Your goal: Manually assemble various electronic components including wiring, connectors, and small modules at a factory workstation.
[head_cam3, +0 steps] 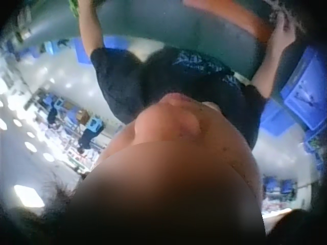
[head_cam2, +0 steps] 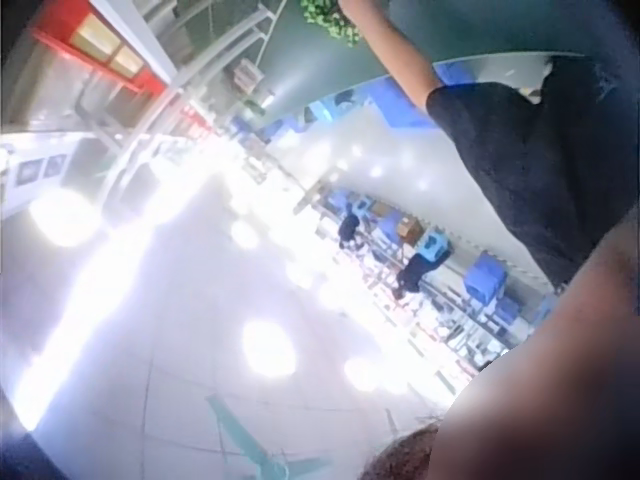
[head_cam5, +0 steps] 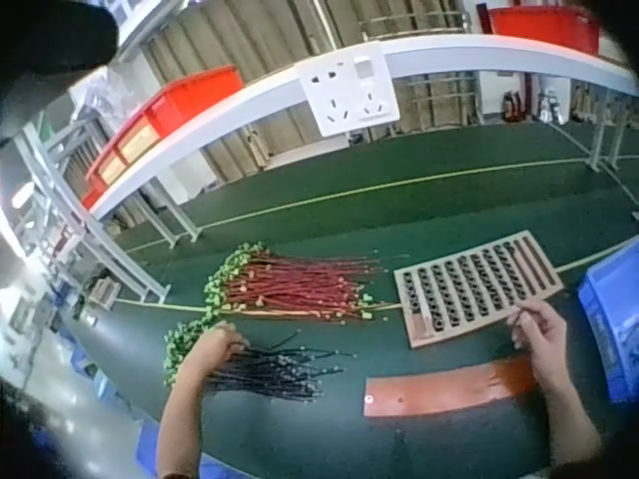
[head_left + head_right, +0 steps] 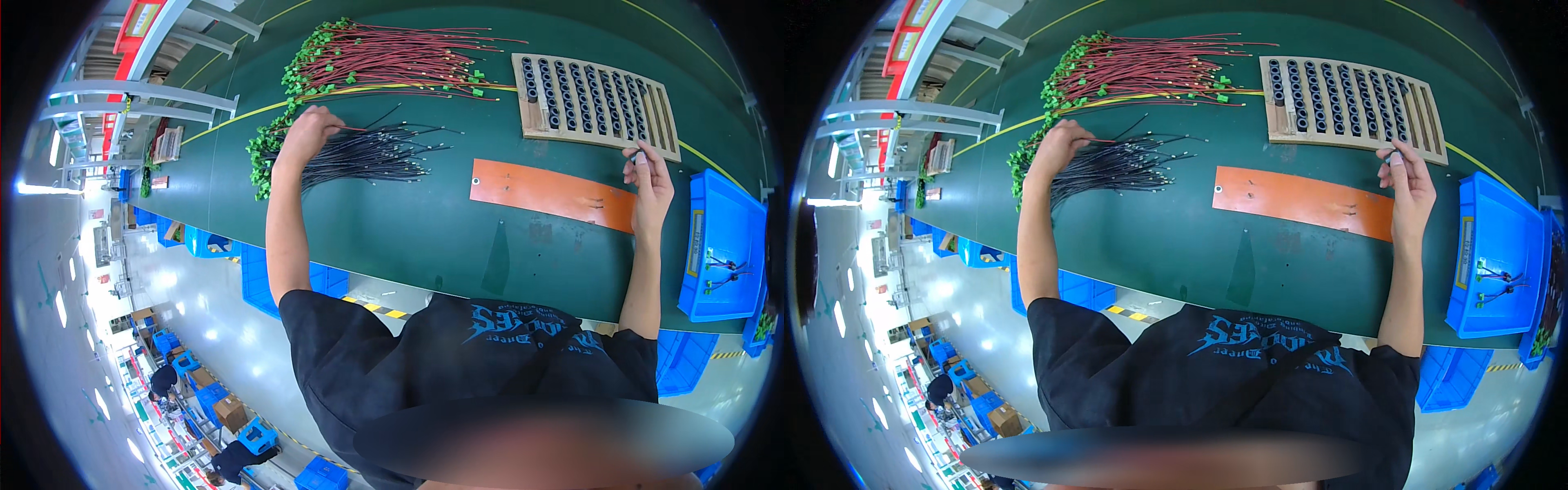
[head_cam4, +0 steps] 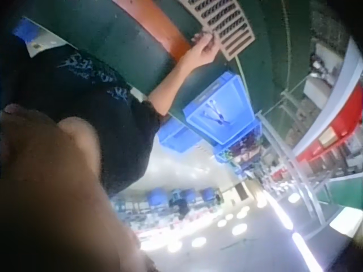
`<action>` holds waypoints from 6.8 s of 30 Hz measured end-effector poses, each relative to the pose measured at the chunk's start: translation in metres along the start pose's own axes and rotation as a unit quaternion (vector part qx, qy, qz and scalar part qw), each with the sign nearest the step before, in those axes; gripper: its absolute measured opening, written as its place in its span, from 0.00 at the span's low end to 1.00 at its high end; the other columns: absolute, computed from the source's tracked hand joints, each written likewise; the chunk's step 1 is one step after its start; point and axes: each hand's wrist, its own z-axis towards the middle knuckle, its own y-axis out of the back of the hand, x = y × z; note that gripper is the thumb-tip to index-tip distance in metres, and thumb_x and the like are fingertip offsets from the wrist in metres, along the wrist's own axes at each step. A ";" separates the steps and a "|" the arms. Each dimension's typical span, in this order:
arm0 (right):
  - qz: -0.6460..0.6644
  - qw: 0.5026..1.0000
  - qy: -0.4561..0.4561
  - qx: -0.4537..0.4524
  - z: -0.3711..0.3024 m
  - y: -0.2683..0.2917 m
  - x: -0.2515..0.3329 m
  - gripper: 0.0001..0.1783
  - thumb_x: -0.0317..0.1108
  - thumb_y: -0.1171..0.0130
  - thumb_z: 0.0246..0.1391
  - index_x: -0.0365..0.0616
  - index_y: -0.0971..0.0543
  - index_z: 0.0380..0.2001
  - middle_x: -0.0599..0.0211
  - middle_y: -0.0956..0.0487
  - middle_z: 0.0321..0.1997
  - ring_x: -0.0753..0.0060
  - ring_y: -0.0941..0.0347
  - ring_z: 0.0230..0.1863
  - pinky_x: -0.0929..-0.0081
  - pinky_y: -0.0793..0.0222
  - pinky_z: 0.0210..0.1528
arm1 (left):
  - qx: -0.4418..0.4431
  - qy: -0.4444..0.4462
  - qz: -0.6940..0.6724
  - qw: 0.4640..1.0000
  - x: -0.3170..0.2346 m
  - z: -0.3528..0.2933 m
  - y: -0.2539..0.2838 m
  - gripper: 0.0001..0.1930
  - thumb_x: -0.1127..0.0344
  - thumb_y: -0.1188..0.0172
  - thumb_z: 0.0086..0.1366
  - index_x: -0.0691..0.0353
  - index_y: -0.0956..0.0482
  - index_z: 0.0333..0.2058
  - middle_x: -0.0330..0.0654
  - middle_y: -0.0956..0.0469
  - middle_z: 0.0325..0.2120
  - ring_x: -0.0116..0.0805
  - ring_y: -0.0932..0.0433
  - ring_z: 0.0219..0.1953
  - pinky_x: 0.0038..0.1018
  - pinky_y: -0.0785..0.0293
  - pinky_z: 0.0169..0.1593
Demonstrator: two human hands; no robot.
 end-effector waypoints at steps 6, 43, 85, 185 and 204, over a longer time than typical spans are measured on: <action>0.004 1.000 -0.002 -0.004 -0.003 0.001 0.003 0.16 0.31 0.47 0.68 0.38 0.24 0.56 0.65 0.18 0.45 0.83 0.29 0.35 0.84 0.33 0.37 | -0.013 -0.010 -0.017 1.000 -0.005 0.002 0.002 0.12 0.73 0.34 0.55 0.59 0.15 0.40 0.43 0.19 0.35 0.47 0.24 0.45 0.39 0.26 0.51; 0.006 0.990 0.043 0.135 -0.077 -0.073 0.039 0.16 0.29 0.50 0.69 0.38 0.21 0.55 0.67 0.21 0.36 0.79 0.24 0.37 0.79 0.28 0.42 | 0.125 -0.055 -0.533 0.835 -0.309 0.010 -0.039 0.13 0.65 0.49 0.75 0.68 0.20 0.47 0.37 0.24 0.26 0.23 0.30 0.22 0.23 0.32 0.27; 0.352 0.903 -0.198 0.144 -0.061 -0.073 0.033 0.12 0.42 0.51 0.72 0.48 0.30 0.49 0.59 0.21 0.46 0.85 0.39 0.29 0.84 0.36 0.37 | 0.197 -0.033 -0.615 0.763 -0.319 0.029 -0.046 0.15 0.59 0.51 0.77 0.63 0.19 0.44 0.30 0.32 0.18 0.18 0.37 0.22 0.19 0.43 0.26; 0.230 0.900 -0.261 0.262 -0.069 -0.086 0.026 0.18 0.44 0.55 0.73 0.39 0.25 0.41 0.62 0.18 0.35 0.79 0.21 0.30 0.82 0.23 0.33 | 0.291 -0.128 -0.438 0.841 -0.268 0.064 0.044 0.04 0.73 0.40 0.67 0.68 0.21 0.36 0.41 0.19 0.30 0.25 0.23 0.27 0.24 0.24 0.33; 0.335 0.836 -0.354 0.251 -0.069 -0.085 0.019 0.18 0.46 0.53 0.72 0.41 0.25 0.41 0.51 0.17 0.36 0.70 0.19 0.29 0.76 0.20 0.33 | -0.006 -0.051 -0.729 0.683 -0.283 0.010 -0.038 0.06 0.84 0.40 0.63 0.74 0.23 0.39 0.46 0.21 0.37 0.40 0.14 0.39 0.29 0.16 0.45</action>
